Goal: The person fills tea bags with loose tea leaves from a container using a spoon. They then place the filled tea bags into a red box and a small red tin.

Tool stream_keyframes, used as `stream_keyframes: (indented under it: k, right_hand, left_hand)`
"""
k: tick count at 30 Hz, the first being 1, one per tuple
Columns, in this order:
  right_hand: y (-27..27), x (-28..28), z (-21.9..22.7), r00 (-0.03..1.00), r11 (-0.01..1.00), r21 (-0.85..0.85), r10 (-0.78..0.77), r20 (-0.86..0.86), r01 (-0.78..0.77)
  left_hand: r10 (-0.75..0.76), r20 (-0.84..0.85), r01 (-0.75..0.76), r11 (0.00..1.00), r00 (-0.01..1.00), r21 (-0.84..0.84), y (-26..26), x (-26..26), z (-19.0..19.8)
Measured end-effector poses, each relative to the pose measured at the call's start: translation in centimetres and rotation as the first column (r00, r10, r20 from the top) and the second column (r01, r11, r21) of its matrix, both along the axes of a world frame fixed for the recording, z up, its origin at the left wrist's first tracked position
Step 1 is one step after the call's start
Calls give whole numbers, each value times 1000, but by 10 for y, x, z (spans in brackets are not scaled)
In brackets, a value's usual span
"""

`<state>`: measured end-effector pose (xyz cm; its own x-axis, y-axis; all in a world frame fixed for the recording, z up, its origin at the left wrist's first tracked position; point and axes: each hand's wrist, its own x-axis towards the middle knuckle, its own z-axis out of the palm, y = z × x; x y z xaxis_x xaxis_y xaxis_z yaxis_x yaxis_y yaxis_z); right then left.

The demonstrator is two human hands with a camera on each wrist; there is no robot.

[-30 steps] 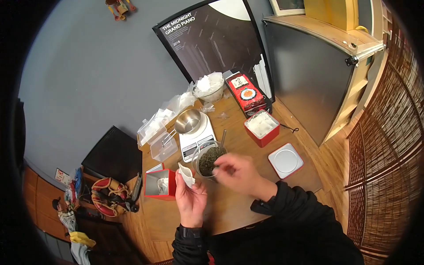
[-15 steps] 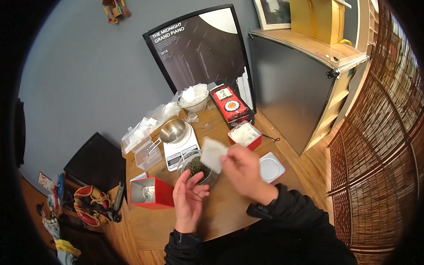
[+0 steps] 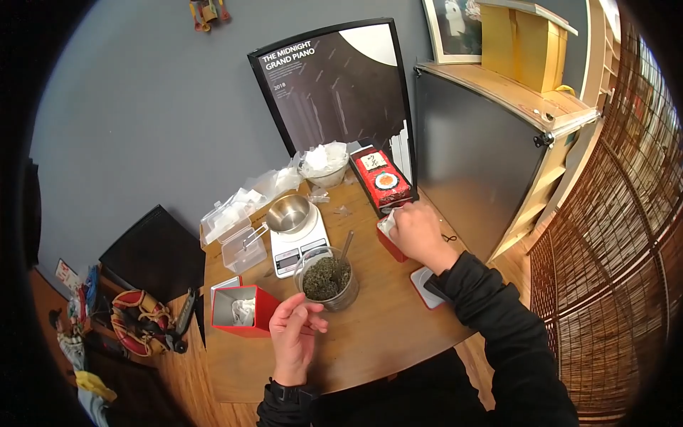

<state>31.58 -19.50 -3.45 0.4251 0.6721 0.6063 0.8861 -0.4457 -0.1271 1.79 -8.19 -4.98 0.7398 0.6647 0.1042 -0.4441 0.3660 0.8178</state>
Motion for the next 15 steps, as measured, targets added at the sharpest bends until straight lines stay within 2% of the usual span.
stream_keyframes:
  k: [1,2,5,12,15]
  right_hand:
    - [4,0,-4,997,1000,10,16,-72,-15]
    - [6,-1,-7,997,1000,14,21,-70,-20]
    - [11,-2,-6,962,997,-82,-22,-273,0]
    - [19,1,0,930,982,-188,-61,-363,-9]
    - [19,8,-8,916,974,-218,-24,-400,-70]
  left_hand:
    - [4,3,-4,1000,1000,4,0,-1,-1]
    - [8,-9,-8,1000,1000,-1,1,-2,-2]
    - [16,-25,-16,1000,1000,-12,2,-5,-2]
    - [-23,-21,22,999,1000,-46,2,-11,-11]
    - [-14,-28,12,999,1000,-51,2,-16,-13]
